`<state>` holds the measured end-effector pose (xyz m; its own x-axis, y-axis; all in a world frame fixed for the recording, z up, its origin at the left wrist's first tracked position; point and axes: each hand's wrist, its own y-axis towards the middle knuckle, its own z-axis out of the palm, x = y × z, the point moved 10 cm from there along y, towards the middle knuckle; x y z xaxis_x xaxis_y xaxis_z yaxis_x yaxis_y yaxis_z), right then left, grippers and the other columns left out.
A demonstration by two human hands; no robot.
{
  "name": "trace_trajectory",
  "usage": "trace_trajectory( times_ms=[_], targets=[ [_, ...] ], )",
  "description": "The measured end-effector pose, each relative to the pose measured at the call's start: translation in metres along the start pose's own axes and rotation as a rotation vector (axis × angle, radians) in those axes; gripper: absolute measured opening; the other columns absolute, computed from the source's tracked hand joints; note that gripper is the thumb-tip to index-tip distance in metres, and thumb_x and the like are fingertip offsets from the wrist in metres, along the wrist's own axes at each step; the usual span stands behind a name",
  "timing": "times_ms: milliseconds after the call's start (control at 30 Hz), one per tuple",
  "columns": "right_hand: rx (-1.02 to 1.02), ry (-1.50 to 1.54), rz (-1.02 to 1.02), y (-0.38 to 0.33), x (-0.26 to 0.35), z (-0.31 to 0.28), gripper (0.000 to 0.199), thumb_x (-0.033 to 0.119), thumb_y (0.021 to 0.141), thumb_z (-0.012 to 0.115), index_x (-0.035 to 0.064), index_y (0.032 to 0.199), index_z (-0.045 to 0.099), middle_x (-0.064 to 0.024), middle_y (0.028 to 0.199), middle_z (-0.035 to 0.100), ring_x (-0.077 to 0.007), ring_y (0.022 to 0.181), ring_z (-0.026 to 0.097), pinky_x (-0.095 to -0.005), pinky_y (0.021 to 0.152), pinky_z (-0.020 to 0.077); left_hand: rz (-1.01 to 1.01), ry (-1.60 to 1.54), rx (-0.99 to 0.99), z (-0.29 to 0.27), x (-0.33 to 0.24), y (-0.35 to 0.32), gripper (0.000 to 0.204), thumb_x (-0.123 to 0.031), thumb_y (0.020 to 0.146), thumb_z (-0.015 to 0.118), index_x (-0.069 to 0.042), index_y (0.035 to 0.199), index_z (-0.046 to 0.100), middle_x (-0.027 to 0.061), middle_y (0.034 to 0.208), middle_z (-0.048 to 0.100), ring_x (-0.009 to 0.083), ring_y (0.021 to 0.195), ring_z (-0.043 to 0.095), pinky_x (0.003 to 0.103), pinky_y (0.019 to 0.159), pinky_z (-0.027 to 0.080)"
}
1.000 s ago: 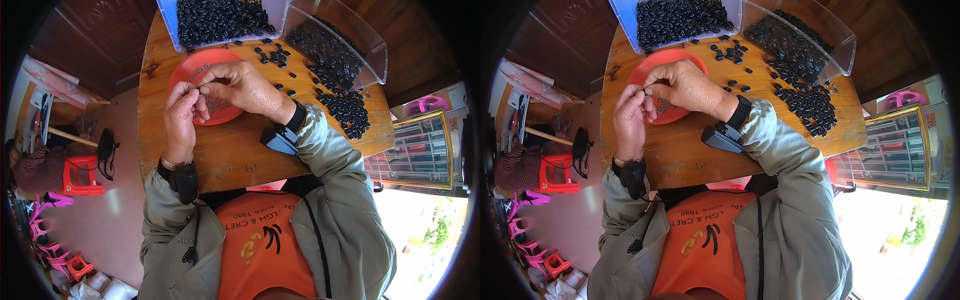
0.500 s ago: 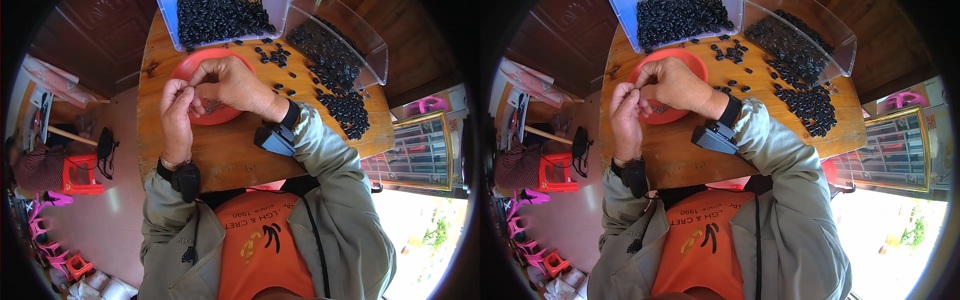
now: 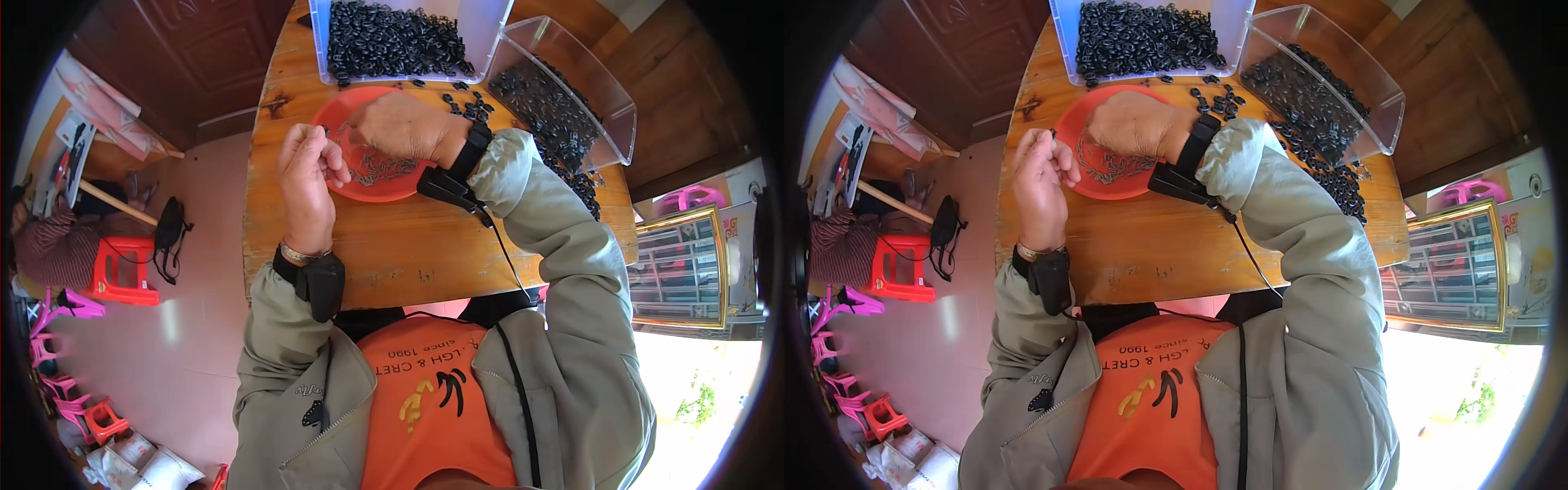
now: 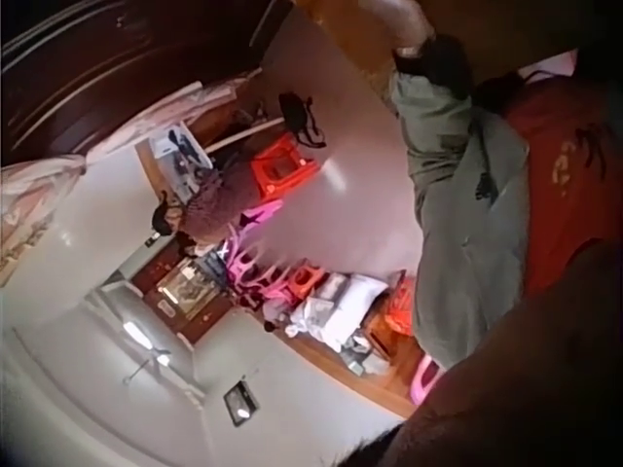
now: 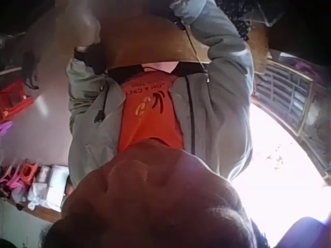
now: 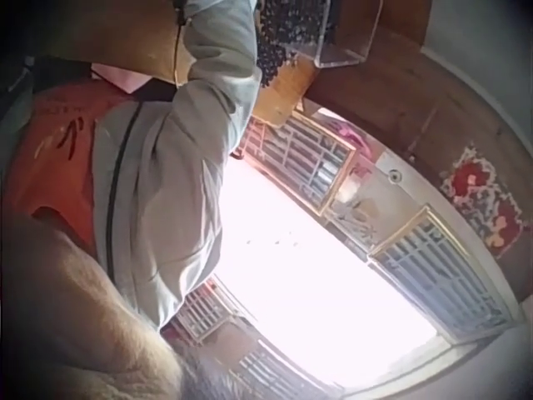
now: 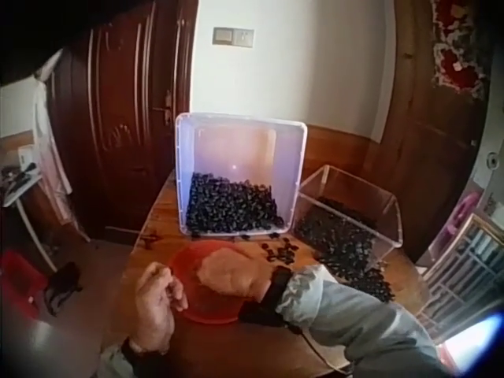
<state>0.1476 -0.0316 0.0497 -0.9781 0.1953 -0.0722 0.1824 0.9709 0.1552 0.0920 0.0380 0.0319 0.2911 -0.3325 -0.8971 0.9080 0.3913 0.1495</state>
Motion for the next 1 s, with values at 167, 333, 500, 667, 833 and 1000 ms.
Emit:
trace_trajectory(
  times_ms=[167, 333, 500, 667, 833, 1000],
  targets=[
    [0.145, -0.1, -0.073, 0.01, 0.002, 0.033, 0.015, 0.015, 0.078, 0.055, 0.0069, 0.076, 0.068, -0.0112, 0.084, 0.066, -0.0311, 0.077, 0.065, -0.0409, 0.067, 0.0521, -0.031, -0.013, 0.012, -0.003, 0.001, 0.0, 0.02, -0.023, 0.095, 0.048, -0.01, 0.08, 0.046, -0.0009, 0.063, 0.048, 0.0083, 0.051, 0.046, 0.021, 0.047, 0.035],
    [0.187, -0.093, -0.043, 0.013, 0.002, 0.035, 0.014, 0.013, 0.078, 0.055, 0.0064, 0.079, 0.068, -0.0138, 0.081, 0.067, -0.032, 0.077, 0.066, -0.0408, 0.067, 0.0519, -0.024, 0.0, 0.028, 0.0, 0.002, 0.001, 0.019, -0.022, 0.095, 0.048, -0.01, 0.08, 0.047, -0.0013, 0.064, 0.048, 0.0081, 0.052, 0.046, 0.021, 0.048, 0.035],
    [0.179, -0.028, 0.011, 0.015, -0.008, 0.038, 0.012, 0.012, 0.075, 0.059, 0.0062, 0.081, 0.067, -0.0149, 0.08, 0.067, -0.0333, 0.077, 0.065, -0.0419, 0.067, 0.0514, -0.054, 0.028, 0.059, 0.004, 0.005, 0.002, 0.017, -0.02, 0.093, 0.047, -0.009, 0.081, 0.048, -0.0016, 0.065, 0.048, 0.0077, 0.053, 0.046, 0.022, 0.049, 0.036],
    [0.012, 0.264, 0.242, 0.004, -0.027, 0.014, 0.011, 0.01, 0.073, 0.062, 0.0048, 0.082, 0.066, -0.0144, 0.077, 0.065, -0.0313, 0.071, 0.063, -0.0384, 0.066, 0.0505, -0.06, 0.108, 0.098, 0.006, 0.01, 0.003, 0.015, -0.017, 0.09, 0.047, -0.008, 0.079, 0.048, -0.0018, 0.063, 0.046, 0.0075, 0.053, 0.046, 0.022, 0.049, 0.037],
    [-0.258, 0.798, 0.374, -0.034, -0.044, -0.024, 0.011, 0.006, 0.077, 0.068, 0.0015, 0.085, 0.061, -0.0052, 0.071, 0.063, -0.0126, 0.067, 0.06, -0.0271, 0.063, 0.0482, -0.05, 0.22, 0.24, 0.027, 0.015, -0.004, 0.013, -0.013, 0.09, 0.048, -0.006, 0.079, 0.047, -0.0012, 0.062, 0.046, 0.0068, 0.053, 0.044, 0.023, 0.049, 0.037],
    [-0.351, 1.441, 0.434, -0.068, -0.041, -0.025, 0.012, 0.003, 0.086, 0.064, 0.0008, 0.098, 0.064, -0.0024, 0.078, 0.064, -0.0079, 0.072, 0.06, -0.0237, 0.067, 0.0496, -0.006, 0.418, 0.365, 0.044, 0.016, -0.013, 0.015, -0.017, 0.091, 0.049, -0.007, 0.08, 0.049, -0.0014, 0.065, 0.05, 0.0051, 0.057, 0.046, 0.021, 0.052, 0.037]
  ],
)
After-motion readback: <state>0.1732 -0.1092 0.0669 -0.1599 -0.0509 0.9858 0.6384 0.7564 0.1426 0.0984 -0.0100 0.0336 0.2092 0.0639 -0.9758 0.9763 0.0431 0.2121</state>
